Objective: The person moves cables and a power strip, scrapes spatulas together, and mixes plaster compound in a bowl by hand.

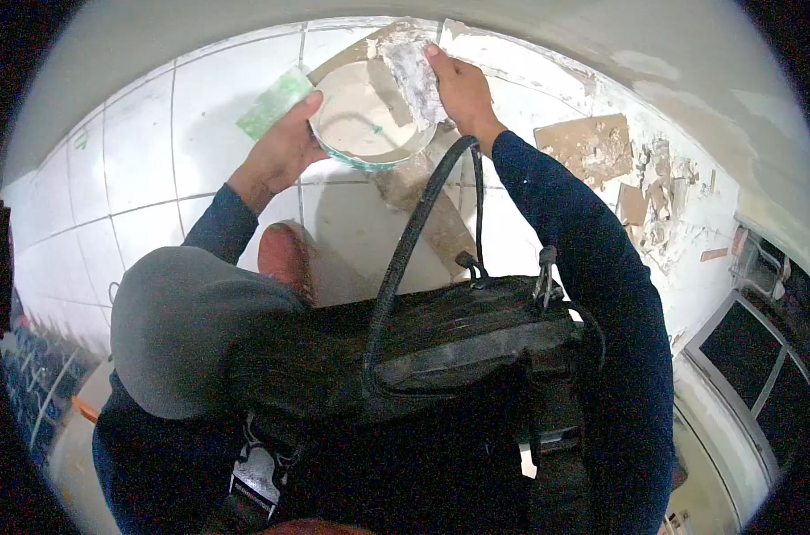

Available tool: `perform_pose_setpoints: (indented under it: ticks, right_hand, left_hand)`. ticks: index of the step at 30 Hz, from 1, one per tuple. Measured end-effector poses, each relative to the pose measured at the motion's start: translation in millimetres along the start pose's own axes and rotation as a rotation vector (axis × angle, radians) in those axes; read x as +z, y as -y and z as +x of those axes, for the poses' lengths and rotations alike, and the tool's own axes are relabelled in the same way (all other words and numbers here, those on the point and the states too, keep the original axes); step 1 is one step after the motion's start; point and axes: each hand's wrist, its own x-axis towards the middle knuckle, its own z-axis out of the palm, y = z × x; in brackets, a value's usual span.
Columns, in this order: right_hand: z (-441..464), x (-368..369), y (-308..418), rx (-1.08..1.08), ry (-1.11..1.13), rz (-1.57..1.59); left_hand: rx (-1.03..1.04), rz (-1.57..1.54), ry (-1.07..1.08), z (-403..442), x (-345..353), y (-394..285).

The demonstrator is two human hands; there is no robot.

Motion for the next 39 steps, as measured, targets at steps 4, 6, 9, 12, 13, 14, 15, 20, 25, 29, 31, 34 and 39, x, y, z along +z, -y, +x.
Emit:
perform_pose_setpoints:
  ticks: [4, 6, 9, 12, 13, 14, 15, 20, 25, 29, 31, 34, 39]
  right_hand:
    - [-8.8, -18.7, 16.4, -0.043, 0.089, -0.224]
    - [-9.2, -31.8, 14.6, -0.071, 0.117, -0.339]
    - [-7.2, -50.0, 15.2, -0.134, 0.173, -0.535]
    - [-5.4, -63.1, 15.9, -0.184, 0.18, -0.702]
    - [-5.1, -66.9, 14.7, -0.275, 0.123, -0.824]
    - [-5.3, -68.3, 12.4, -0.367, 0.065, -0.944]
    - [-8.4, -68.4, 23.5, -0.228, 0.07, -0.887]
    - [-40.0, -53.0, 45.0, -0.349, 0.136, -0.738]
    - [-81.7, -15.3, 39.9, -1.024, 0.408, -0.901]
    - [-81.5, 12.1, 7.8, -1.059, 0.488, -0.896]
    - [-78.9, 19.7, 21.9, -0.935, 0.491, -0.94]
    - [-72.4, 19.2, 23.1, -0.856, 0.514, -1.0]
    - [-77.5, 13.8, 8.4, -0.957, 0.53, -1.096]
  left_hand:
    - [0.1, -0.005, 0.062, -11.4, -1.8, -20.1]
    - [0.138, -0.085, 0.057, -11.0, -7.5, -23.4]
    - [0.108, -0.028, -0.021, -6.2, -17.8, -25.1]
    - [0.072, 0.04, -0.077, -9.3, -18.4, -24.7]
    - [0.082, 0.164, -0.171, -10.0, -20.3, -25.1]
    - [0.092, 0.289, -0.264, -10.9, -21.9, -25.2]
    - [0.092, 0.291, -0.267, -11.6, -21.7, -28.2]
    - [0.203, 0.441, -0.378, -4.4, -21.7, -30.1]
    - [0.248, 0.389, -0.337, 2.5, -8.4, -3.4]
    - [0.27, 0.393, -0.346, 8.6, -7.0, 1.8]
    - [0.202, 0.812, -0.365, 5.3, -1.4, -11.4]
    - [0.268, 0.868, -0.397, 21.1, -7.4, -9.4]
    - [0.332, 1.108, -0.347, 30.4, -4.0, -22.4]
